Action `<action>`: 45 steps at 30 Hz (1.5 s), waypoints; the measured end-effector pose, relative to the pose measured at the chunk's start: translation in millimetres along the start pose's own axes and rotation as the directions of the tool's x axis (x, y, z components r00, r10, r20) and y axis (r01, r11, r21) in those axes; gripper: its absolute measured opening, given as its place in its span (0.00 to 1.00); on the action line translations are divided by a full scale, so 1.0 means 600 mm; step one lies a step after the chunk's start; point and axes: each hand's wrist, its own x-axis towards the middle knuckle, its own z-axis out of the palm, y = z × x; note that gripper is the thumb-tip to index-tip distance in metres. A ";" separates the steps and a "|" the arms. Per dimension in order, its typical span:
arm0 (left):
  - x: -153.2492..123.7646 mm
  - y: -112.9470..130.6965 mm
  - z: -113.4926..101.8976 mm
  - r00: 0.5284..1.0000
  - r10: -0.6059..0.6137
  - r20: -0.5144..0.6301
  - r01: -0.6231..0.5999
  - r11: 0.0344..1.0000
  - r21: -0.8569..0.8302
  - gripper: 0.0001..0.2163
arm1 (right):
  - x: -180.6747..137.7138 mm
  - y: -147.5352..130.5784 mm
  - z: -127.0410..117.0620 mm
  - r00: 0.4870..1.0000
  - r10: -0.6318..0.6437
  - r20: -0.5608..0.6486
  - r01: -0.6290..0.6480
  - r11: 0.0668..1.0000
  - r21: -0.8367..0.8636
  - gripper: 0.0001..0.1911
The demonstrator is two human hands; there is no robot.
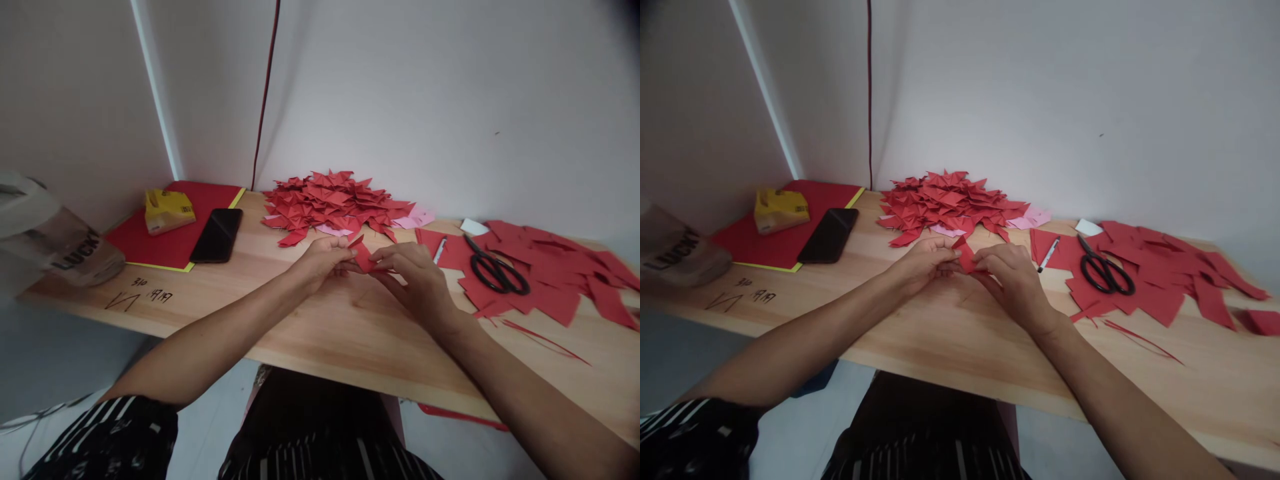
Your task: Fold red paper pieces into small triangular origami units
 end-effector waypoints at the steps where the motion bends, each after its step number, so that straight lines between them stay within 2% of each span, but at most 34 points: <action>1: 0.001 0.000 -0.001 1.000 -0.001 0.013 0.001 1.000 -0.005 0.03 | 0.000 -0.001 -0.001 1.000 -0.007 -0.004 0.007 1.000 -0.007 0.02; 5: 0.003 -0.002 -0.004 0.998 -0.001 0.056 0.002 1.000 -0.017 0.05 | 0.001 -0.002 -0.004 0.999 -0.034 0.023 0.035 0.996 -0.084 0.03; 10: 0.004 -0.004 -0.005 1.000 -0.031 -0.002 0.031 0.999 -0.032 0.00 | 0.005 -0.009 0.001 0.994 -0.061 0.096 0.085 0.959 -0.270 0.03; 13: 0.005 -0.004 -0.007 0.998 -0.056 -0.006 0.055 0.998 -0.028 0.02 | 0.007 -0.014 0.003 0.994 -0.076 0.072 0.096 0.939 -0.331 0.03; 16: 0.004 -0.004 -0.007 0.997 -0.069 0.039 0.070 0.997 -0.037 0.04 | 0.007 -0.015 0.001 0.997 -0.072 0.042 0.082 0.934 -0.346 0.03; 19: 0.002 -0.004 -0.005 0.997 -0.057 0.060 0.060 0.996 -0.064 0.04 | 0.008 -0.015 0.000 0.998 -0.048 0.038 0.058 0.941 -0.333 0.04; 32: -0.003 -0.012 0.008 0.999 0.029 0.013 -0.028 0.997 -0.072 0.04 | 0.006 -0.008 0.012 0.998 0.055 0.013 -0.050 0.973 -0.226 0.08; 37: 0.000 -0.020 0.009 0.997 0.070 0.015 -0.069 0.996 -0.058 0.03 | 0.005 -0.008 0.017 0.984 0.172 0.046 -0.159 0.964 -0.213 0.07; 40: 0.000 -0.024 0.012 0.996 0.085 0.020 -0.084 0.995 -0.052 0.06 | 0.004 -0.010 0.018 0.968 0.239 0.074 -0.223 0.959 -0.176 0.07; 45: -0.001 -0.026 0.016 0.996 0.090 0.003 -0.090 0.995 -0.044 0.08 | 0.005 -0.012 0.020 0.952 0.293 0.091 -0.278 0.949 -0.149 0.06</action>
